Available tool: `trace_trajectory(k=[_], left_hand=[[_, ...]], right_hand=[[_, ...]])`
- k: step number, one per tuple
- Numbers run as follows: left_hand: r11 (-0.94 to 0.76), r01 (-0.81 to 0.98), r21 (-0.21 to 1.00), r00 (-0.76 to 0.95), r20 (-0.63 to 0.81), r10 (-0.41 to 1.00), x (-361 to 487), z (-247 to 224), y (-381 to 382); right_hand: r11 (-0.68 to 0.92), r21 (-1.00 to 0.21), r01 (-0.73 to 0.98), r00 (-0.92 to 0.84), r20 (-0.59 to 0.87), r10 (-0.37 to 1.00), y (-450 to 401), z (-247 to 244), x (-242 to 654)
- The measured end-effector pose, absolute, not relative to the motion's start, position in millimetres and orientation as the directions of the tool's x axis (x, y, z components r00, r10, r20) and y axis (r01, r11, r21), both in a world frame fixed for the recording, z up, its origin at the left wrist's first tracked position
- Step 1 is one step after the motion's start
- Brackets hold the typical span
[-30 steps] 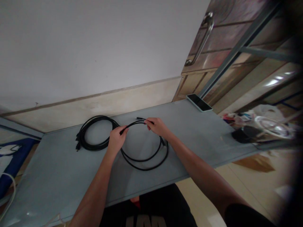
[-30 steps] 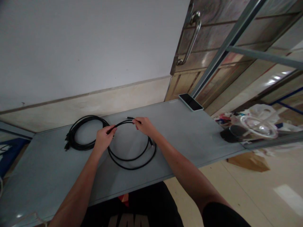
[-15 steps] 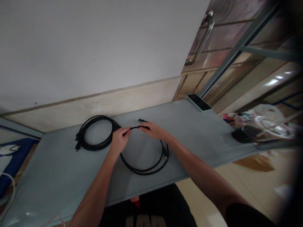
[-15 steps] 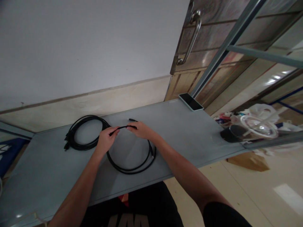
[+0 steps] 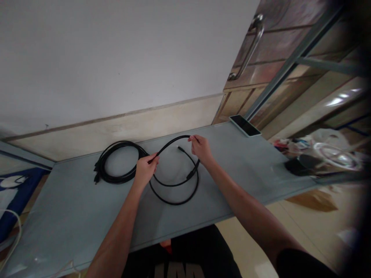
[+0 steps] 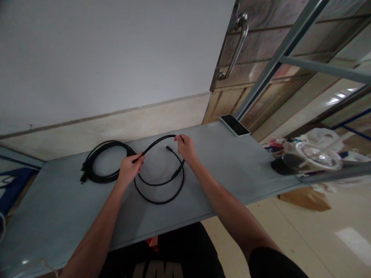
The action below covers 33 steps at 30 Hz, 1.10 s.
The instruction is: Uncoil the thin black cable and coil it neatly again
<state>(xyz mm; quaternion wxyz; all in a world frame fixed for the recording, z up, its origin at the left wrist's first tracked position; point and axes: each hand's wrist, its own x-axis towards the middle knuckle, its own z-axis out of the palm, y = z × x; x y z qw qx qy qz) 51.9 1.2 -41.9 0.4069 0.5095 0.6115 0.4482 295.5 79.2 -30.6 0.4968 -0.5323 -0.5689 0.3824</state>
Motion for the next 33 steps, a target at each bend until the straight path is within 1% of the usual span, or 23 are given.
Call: trace_trajectory(k=[3, 5, 6, 8, 10, 12, 16, 19, 21, 23, 26, 29, 31, 33], left_hand=[[0.061, 0.310, 0.949, -0.172, -0.007, 0.985, 51.4, -42.1, 0.6], [0.060, 0.349, 0.935, -0.185, 0.006, 0.983, 47.4, -41.6, 1.6], [0.061, 0.370, 0.927, -0.188, 0.010, 0.982, 45.0, -41.2, 2.3], [0.051, 0.426, 0.903, -0.182, 0.030, 0.983, 40.5, -40.4, 3.8], [0.013, 0.493, 0.870, -0.154, 0.072, 0.985, 37.9, -40.1, 4.8], [-0.043, 0.557, 0.829, -0.111, 0.126, 0.986, 37.5, -40.4, 5.2], [-0.152, 0.649, 0.745, -0.016, 0.213, 0.977, 40.1, -40.3, 4.6], [-0.192, 0.683, 0.705, 0.018, 0.248, 0.969, 43.0, -38.4, 3.6], [-0.172, 0.662, 0.729, -0.002, 0.231, 0.973, 45.6, -37.3, 2.5], [-0.116, 0.593, 0.797, -0.038, 0.171, 0.985, 48.7, -37.0, 1.3], [-0.012, 0.448, 0.894, -0.063, 0.045, 0.997, 53.6, -37.4, -0.4], [0.067, 0.333, 0.941, -0.080, -0.042, 0.996, 57.0, -36.1, -1.8], [0.075, 0.298, 0.952, -0.076, -0.054, 0.996, 58.0, -34.0, -2.3], [0.046, 0.312, 0.949, -0.044, -0.034, 0.998, 58.0, -31.7, -2.4]], right_hand=[[0.120, -0.981, 0.150, 0.029, 0.126, 0.992, 75.8, -32.8, 290.4], [0.114, -0.984, 0.134, -0.017, 0.112, 0.994, 72.8, -33.3, 287.3], [0.117, -0.982, 0.151, -0.042, 0.112, 0.993, 71.8, -33.4, 286.4], [0.166, -0.956, 0.241, -0.100, 0.145, 0.984, 70.9, -33.3, 286.3], [0.273, -0.893, 0.358, -0.181, 0.221, 0.958, 70.5, -33.1, 287.2], [0.380, -0.820, 0.427, -0.277, 0.281, 0.919, 69.4, -33.2, 287.8], [0.480, -0.741, 0.469, -0.439, 0.275, 0.855, 65.0, -34.3, 286.9], [0.521, -0.692, 0.500, -0.486, 0.274, 0.830, 63.3, -36.7, 285.1], [0.521, -0.684, 0.511, -0.458, 0.296, 0.838, 63.2, -38.5, 283.2], [0.492, -0.699, 0.519, -0.385, 0.323, 0.864, 63.4, -39.2, 281.2], [0.426, -0.737, 0.525, -0.231, 0.359, 0.904, 65.0, -37.4, 280.6], [0.341, -0.780, 0.525, -0.048, 0.372, 0.927, 70.2, -34.6, 286.3], [0.274, -0.814, 0.512, 0.096, 0.371, 0.924, 75.3, -34.4, 292.6], [0.226, -0.850, 0.477, 0.228, 0.368, 0.902, 80.2, -36.0, 298.4]])
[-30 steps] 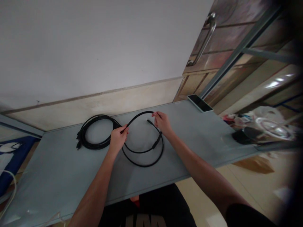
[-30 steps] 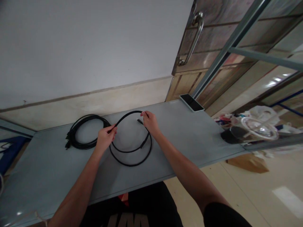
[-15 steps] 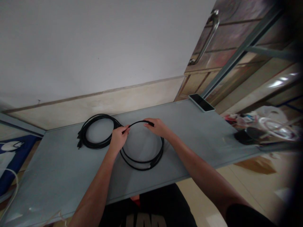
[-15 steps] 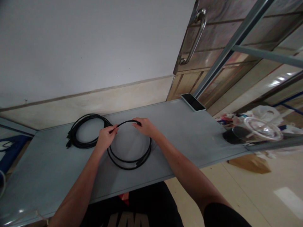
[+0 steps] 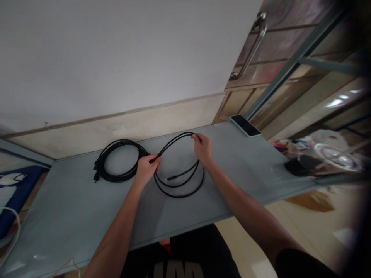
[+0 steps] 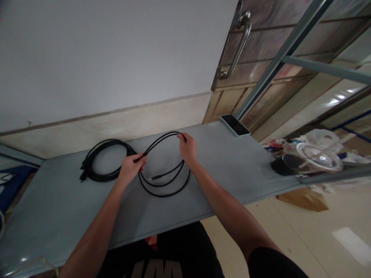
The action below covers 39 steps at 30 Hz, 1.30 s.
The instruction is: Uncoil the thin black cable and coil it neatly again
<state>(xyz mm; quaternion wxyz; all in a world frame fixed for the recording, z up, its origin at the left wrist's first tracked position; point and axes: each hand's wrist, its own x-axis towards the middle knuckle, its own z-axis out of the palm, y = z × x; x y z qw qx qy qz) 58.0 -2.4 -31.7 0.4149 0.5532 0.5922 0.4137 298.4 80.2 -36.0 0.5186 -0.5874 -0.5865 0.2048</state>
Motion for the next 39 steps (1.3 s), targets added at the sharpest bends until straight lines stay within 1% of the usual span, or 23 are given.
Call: trace_trajectory(k=[2, 3, 5, 8, 10, 13, 15, 17, 20, 22, 24, 26, 28, 31, 33, 36, 39], left_hand=[[0.008, 0.356, 0.935, -0.012, -0.003, 1.000, 57.0, -30.4, -2.1], [-0.003, 0.380, 0.925, -0.011, 0.007, 1.000, 56.2, -30.3, -1.8], [-0.011, 0.424, 0.906, -0.030, 0.027, 0.999, 53.9, -30.9, -1.0], [-0.020, 0.475, 0.880, -0.064, 0.058, 0.996, 50.2, -32.7, 0.0], [-0.036, 0.501, 0.865, -0.062, 0.077, 0.995, 48.9, -33.6, 0.1], [-0.043, 0.516, 0.855, -0.038, 0.073, 0.997, 49.7, -34.7, -0.8], [-0.034, 0.528, 0.849, -0.032, 0.060, 0.998, 50.9, -35.6, -1.7], [-0.054, 0.569, 0.820, -0.009, 0.072, 0.997, 52.0, -36.7, -2.5], [-0.156, 0.664, 0.731, 0.075, 0.143, 0.987, 53.6, -38.1, -3.1], [-0.227, 0.705, 0.672, 0.127, 0.195, 0.972, 55.4, -39.0, -3.3], [-0.271, 0.722, 0.637, 0.152, 0.236, 0.960, 57.8, -39.9, -3.5], [-0.266, 0.720, 0.641, 0.141, 0.239, 0.961, 59.9, -40.9, -3.7], [-0.198, 0.705, 0.681, 0.096, 0.186, 0.978, 60.7, -41.7, -3.9], [-0.047, 0.642, 0.765, 0.011, 0.052, 0.999, 59.0, -42.4, -3.0], [-0.012, 0.597, 0.802, -0.017, 0.027, 0.999, 57.2, -42.8, -1.7], [-0.076, 0.599, 0.798, -0.003, 0.097, 0.995, 56.3, -42.9, -0.3], [-0.160, 0.692, 0.703, 0.033, 0.192, 0.981, 57.6, -39.6, -1.3]], right_hand=[[0.203, -0.873, 0.444, 0.304, 0.360, 0.882, 83.6, -38.6, 301.7], [0.201, -0.876, 0.438, 0.307, 0.355, 0.883, 84.7, -39.9, 302.3], [0.205, -0.874, 0.441, 0.259, 0.342, 0.903, 85.8, -41.6, 302.4], [0.206, -0.857, 0.472, 0.127, 0.298, 0.946, 85.9, -40.9, 302.5], [0.212, -0.823, 0.527, 0.038, 0.271, 0.962, 85.1, -38.0, 303.8], [0.291, -0.719, 0.631, -0.125, 0.276, 0.953, 81.4, -31.7, 306.1], [0.372, -0.660, 0.653, -0.253, 0.273, 0.928, 77.4, -27.8, 306.5], [0.444, -0.636, 0.631, -0.376, 0.250, 0.892, 72.7, -25.2, 305.3], [0.521, -0.644, 0.561, -0.524, 0.211, 0.825, 65.9, -25.4, 300.3], [0.551, -0.667, 0.502, -0.585, 0.208, 0.784, 62.2, -28.2, 295.0], [0.571, -0.683, 0.456, -0.618, 0.219, 0.755, 60.0, -32.7, 289.4], [0.567, -0.688, 0.453, -0.609, 0.226, 0.760, 60.2, -37.1, 285.4], [0.540, -0.680, 0.495, -0.547, 0.239, 0.802, 63.1, -40.1, 284.7], [0.468, -0.664, 0.583, -0.381, 0.285, 0.880, 70.7, -40.4, 290.2], [0.408, -0.664, 0.626, -0.260, 0.316, 0.912, 75.4, -38.9, 295.7], [0.331, -0.679, 0.655, -0.110, 0.348, 0.931, 79.5, -37.4, 301.7], [0.296, -0.686, 0.664, -0.053, 0.352, 0.934, 80.9, -37.7, 304.1]])
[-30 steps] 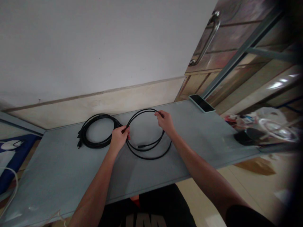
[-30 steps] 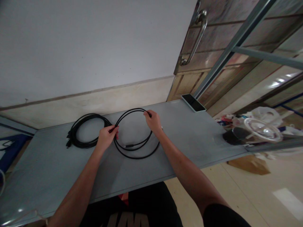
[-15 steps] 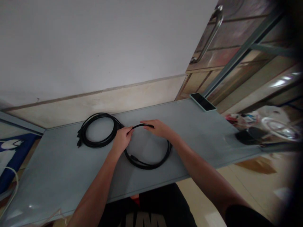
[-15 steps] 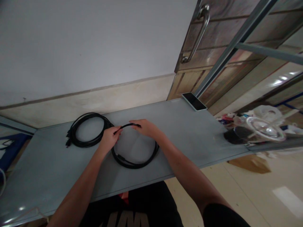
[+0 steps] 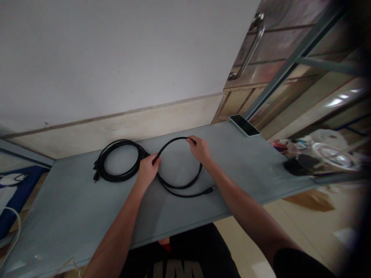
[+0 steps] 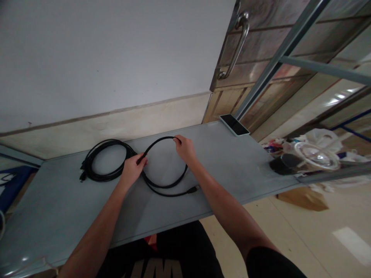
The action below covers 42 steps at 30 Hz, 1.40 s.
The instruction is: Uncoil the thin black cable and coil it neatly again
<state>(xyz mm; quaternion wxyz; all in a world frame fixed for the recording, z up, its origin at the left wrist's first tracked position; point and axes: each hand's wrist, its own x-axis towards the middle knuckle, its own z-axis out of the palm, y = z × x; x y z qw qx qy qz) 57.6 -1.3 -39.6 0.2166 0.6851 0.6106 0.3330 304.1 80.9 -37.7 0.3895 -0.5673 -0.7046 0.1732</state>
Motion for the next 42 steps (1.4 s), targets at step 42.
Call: trace_trajectory(k=[42], left_hand=[[-0.284, 0.845, 0.454, 0.286, 0.064, 0.956, 76.9, -41.9, -15.7]], right_hand=[[0.702, -0.620, 0.351, -0.684, 0.342, 0.644, 52.6, -39.8, 275.6]])
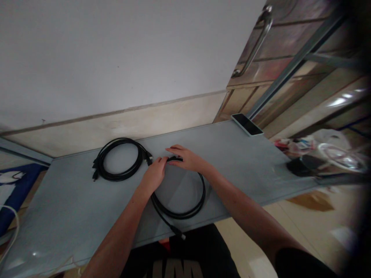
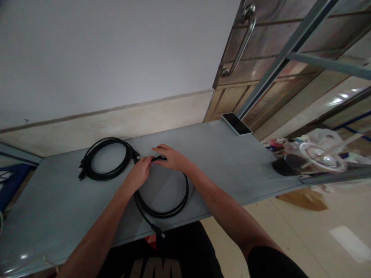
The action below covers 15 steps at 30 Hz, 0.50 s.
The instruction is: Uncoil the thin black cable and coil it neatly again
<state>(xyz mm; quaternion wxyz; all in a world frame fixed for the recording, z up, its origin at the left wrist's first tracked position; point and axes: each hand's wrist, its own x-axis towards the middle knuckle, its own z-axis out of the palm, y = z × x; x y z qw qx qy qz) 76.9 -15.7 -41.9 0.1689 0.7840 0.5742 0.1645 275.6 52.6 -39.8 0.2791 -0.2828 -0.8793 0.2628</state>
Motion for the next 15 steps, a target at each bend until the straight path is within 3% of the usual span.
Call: trace_trajectory(k=[2, 5, 9, 12, 15], left_hand=[[-0.305, 0.820, 0.484, 0.320, 0.055, 0.946, 77.5, -40.7, -15.3], [-0.277, 0.794, 0.541, 0.283, 0.074, 0.956, 73.1, -37.4, -11.5], [-0.113, 0.782, 0.613, 0.112, 0.041, 0.993, 62.6, -30.5, -6.9], [-0.046, 0.722, 0.690, 0.072, -0.010, 0.997, 58.0, -26.6, -6.5], [-0.042, 0.734, 0.678, 0.067, -0.010, 0.998, 57.1, -25.1, -7.1]], right_hand=[[0.708, -0.618, 0.340, -0.763, 0.259, 0.593, 50.2, -44.4, 268.2], [0.687, -0.569, 0.452, -0.747, 0.179, 0.640, 52.8, -48.2, 266.7], [0.601, -0.494, 0.628, -0.555, 0.257, 0.791, 63.3, -44.4, 279.1], [0.473, -0.487, 0.734, -0.347, 0.330, 0.878, 67.4, -41.3, 285.6], [0.360, -0.497, 0.790, -0.195, 0.352, 0.915, 67.5, -41.9, 285.7]])
